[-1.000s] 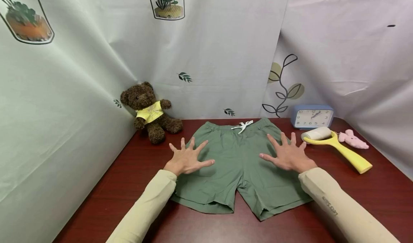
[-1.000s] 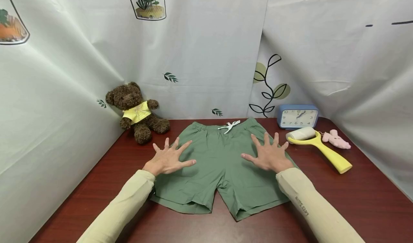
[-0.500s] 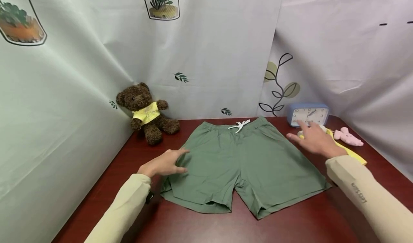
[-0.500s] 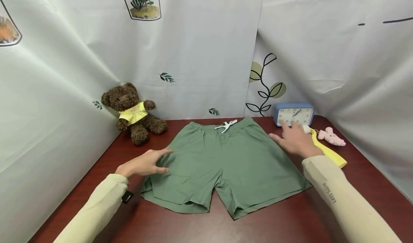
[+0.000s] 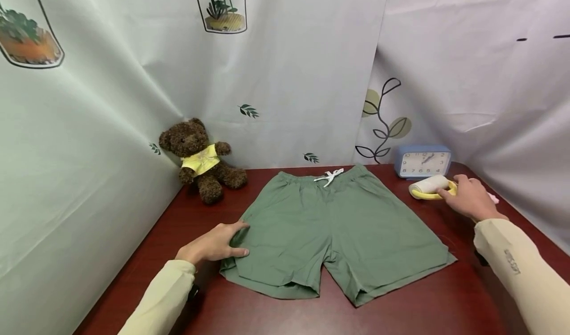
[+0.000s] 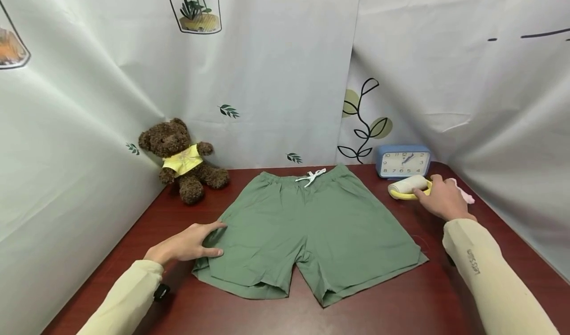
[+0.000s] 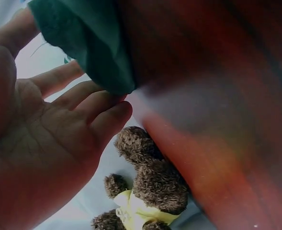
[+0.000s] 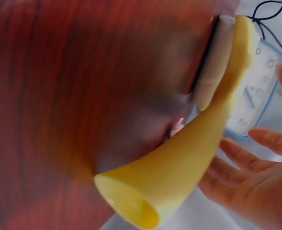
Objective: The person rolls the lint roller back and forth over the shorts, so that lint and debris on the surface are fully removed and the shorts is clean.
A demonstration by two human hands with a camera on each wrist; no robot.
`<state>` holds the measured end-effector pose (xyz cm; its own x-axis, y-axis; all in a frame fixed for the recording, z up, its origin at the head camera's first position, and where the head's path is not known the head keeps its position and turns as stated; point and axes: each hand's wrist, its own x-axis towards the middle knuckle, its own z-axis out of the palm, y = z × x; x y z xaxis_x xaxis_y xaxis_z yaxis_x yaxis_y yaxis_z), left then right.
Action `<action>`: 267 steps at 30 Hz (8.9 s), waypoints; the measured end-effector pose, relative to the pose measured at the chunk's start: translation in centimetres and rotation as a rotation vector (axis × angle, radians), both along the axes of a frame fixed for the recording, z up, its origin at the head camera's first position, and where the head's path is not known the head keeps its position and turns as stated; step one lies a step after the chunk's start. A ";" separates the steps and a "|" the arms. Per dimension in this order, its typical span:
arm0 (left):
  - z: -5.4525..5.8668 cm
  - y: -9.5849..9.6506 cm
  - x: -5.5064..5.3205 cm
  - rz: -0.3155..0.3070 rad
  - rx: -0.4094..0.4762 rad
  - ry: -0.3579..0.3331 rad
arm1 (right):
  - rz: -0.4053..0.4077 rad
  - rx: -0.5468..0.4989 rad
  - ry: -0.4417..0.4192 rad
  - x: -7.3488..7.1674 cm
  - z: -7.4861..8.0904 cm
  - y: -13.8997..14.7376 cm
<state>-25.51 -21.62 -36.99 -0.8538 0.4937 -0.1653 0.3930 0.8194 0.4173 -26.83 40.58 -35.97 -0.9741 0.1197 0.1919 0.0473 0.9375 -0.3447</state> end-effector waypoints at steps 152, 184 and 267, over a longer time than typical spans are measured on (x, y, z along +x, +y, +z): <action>0.8 3.1 -1.1 0.052 -0.253 -0.152 | 0.540 0.181 -0.275 -8.1 8.1 -14.3; 0.6 2.6 -1.0 0.100 -0.252 -0.152 | 0.694 -0.081 -0.223 -7.7 0.7 -35.4; -0.3 1.3 -1.0 0.096 -0.124 -0.150 | 0.547 -0.097 -0.355 -3.7 2.6 -2.4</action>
